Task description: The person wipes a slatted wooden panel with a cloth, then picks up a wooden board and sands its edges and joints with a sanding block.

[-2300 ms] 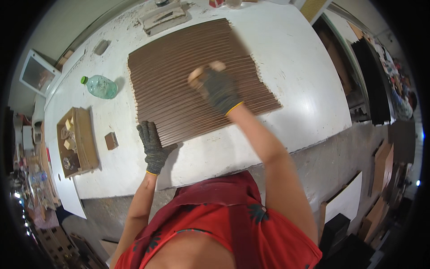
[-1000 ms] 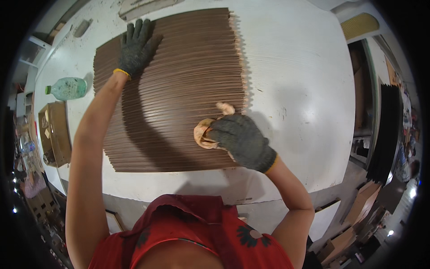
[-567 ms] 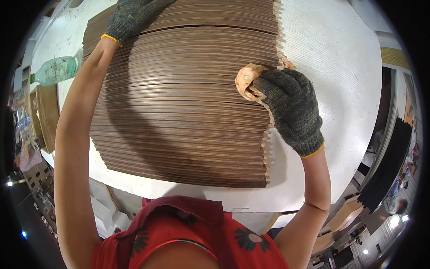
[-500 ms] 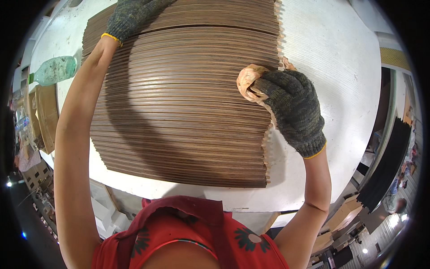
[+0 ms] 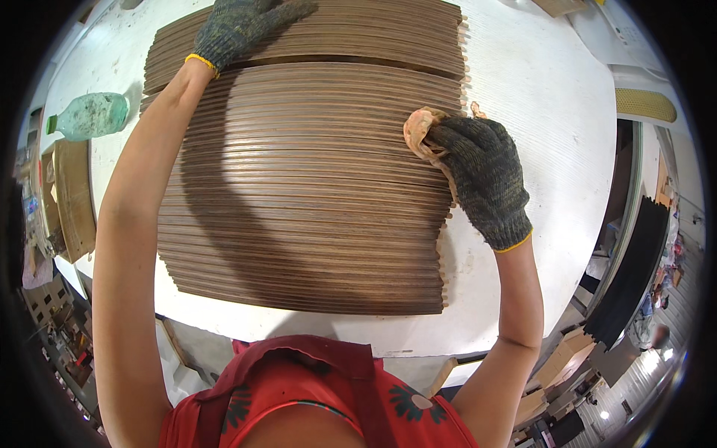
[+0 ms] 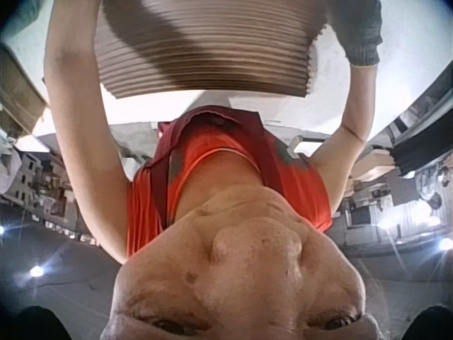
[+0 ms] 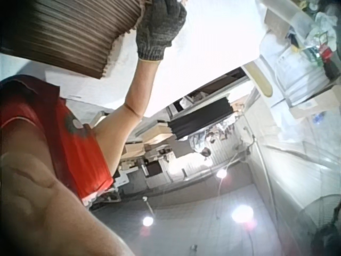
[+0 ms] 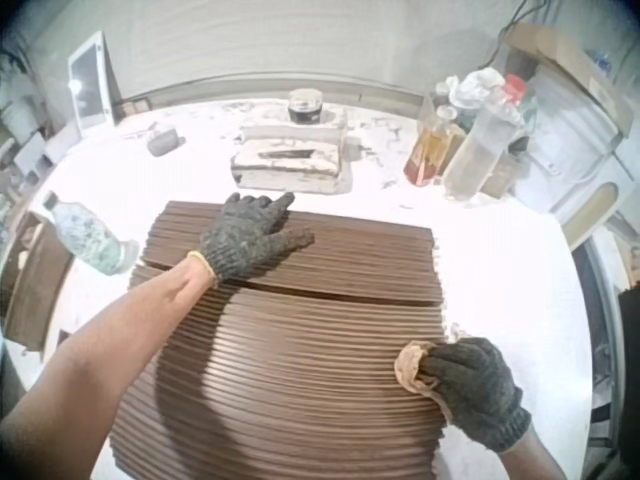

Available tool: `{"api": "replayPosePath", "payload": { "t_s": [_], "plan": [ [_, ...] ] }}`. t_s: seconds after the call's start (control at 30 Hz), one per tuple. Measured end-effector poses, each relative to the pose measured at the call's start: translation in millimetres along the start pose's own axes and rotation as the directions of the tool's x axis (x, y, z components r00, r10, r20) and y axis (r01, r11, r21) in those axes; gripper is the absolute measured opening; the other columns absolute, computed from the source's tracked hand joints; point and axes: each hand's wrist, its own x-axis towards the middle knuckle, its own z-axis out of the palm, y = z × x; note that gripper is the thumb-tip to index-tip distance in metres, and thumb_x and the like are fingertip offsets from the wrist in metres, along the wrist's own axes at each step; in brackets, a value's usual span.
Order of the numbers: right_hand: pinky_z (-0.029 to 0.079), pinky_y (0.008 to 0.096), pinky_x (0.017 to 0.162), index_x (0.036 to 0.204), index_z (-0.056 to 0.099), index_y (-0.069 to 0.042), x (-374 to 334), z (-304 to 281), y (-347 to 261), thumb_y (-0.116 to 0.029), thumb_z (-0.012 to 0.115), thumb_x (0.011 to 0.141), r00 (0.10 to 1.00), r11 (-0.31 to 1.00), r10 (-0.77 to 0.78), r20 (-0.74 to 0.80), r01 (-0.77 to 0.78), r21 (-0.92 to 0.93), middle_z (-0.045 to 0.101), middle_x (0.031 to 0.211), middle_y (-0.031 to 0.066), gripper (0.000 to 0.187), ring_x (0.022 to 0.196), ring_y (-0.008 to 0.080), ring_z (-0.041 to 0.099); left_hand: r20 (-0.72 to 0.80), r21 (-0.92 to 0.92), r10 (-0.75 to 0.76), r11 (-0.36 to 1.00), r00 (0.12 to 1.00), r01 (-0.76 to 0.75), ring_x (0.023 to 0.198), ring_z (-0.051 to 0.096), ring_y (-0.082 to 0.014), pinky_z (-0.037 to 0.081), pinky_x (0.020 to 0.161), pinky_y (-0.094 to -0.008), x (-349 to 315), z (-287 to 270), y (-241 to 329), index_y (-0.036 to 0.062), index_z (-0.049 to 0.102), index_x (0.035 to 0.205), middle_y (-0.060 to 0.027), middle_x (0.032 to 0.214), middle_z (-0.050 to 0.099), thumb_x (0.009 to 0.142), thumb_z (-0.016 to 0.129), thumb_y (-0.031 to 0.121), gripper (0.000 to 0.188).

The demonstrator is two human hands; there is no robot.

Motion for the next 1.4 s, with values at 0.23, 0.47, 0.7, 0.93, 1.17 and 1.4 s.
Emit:
{"api": "replayPosePath", "payload": {
  "t_s": [0.23,0.47,0.7,0.93,1.17,1.4],
  "plan": [
    [0.049,0.0422,0.097,0.116,0.071,-0.011,2.7,1.2,-5.9,-0.012,0.070,0.084,0.999,1.000,0.017,-0.032,-0.017,-0.005,0.068,0.116,0.0084,0.032,0.107,0.0295,0.062,0.044,-0.126,0.171,0.978,0.984,-0.164,0.148,0.018,-0.0462,0.009,0.119,-0.0620,-32.9,-13.8,-3.2,0.0064,0.032,0.154,-0.0266,0.159,0.024,0.073,0.070,0.072,0.110],
    [0.050,0.0415,0.095,0.112,0.071,-0.010,2.2,3.2,-5.4,-0.011,0.074,0.081,0.998,1.000,-0.004,-0.062,0.004,0.008,0.068,0.116,0.0088,0.032,0.106,0.0301,0.063,0.076,-0.091,0.232,0.970,0.970,-0.225,0.150,0.007,-0.0467,0.002,0.119,-0.0632,-34.2,-10.7,-9.0,0.0064,0.021,0.157,-0.0277,0.161,0.018,0.062,0.075,0.077,0.129],
    [0.048,0.0414,0.098,0.113,0.072,-0.010,0.7,4.4,-6.1,-0.016,0.070,0.085,0.996,0.998,0.053,-0.072,-0.051,0.019,0.069,0.115,0.0069,0.029,0.107,0.0278,0.063,0.133,-0.098,0.203,0.977,0.970,-0.191,0.152,0.004,-0.0423,-0.001,0.121,-0.0584,-25.9,-20.4,-8.6,0.0061,0.019,0.158,-0.0252,0.163,0.014,0.065,0.077,0.069,0.126],
    [0.048,0.0416,0.098,0.114,0.071,-0.011,-0.2,5.6,-5.7,-0.016,0.069,0.086,0.997,1.000,0.023,-0.073,-0.022,0.019,0.069,0.116,0.0066,0.028,0.107,0.0270,0.063,0.125,-0.095,0.181,0.981,0.976,-0.169,0.152,0.004,-0.0404,-0.001,0.122,-0.0568,-24.7,-20.4,-8.4,0.0080,0.019,0.158,-0.0238,0.163,0.013,0.068,0.075,0.069,0.123],
    [0.048,0.0419,0.099,0.115,0.072,-0.011,-1.5,8.8,-6.9,-0.018,0.069,0.087,0.995,0.998,0.054,-0.086,-0.052,0.020,0.070,0.115,0.0067,0.028,0.108,0.0274,0.063,0.098,-0.107,0.191,0.978,0.977,-0.181,0.152,0.006,-0.0406,0.001,0.122,-0.0573,-24.7,-15.4,-11.8,0.0100,0.018,0.159,-0.0228,0.163,0.015,0.069,0.075,0.070,0.122],
    [0.048,0.0419,0.100,0.116,0.072,-0.011,-4.4,10.8,-4.0,-0.019,0.070,0.088,0.995,0.998,0.058,-0.087,-0.057,0.020,0.070,0.116,0.0064,0.029,0.109,0.0274,0.063,0.098,-0.101,0.185,0.979,0.978,-0.175,0.152,0.007,-0.0402,0.001,0.122,-0.0572,-23.7,-13.8,-11.9,0.0107,0.017,0.159,-0.0227,0.163,0.015,0.068,0.076,0.069,0.123]
  ]
}}
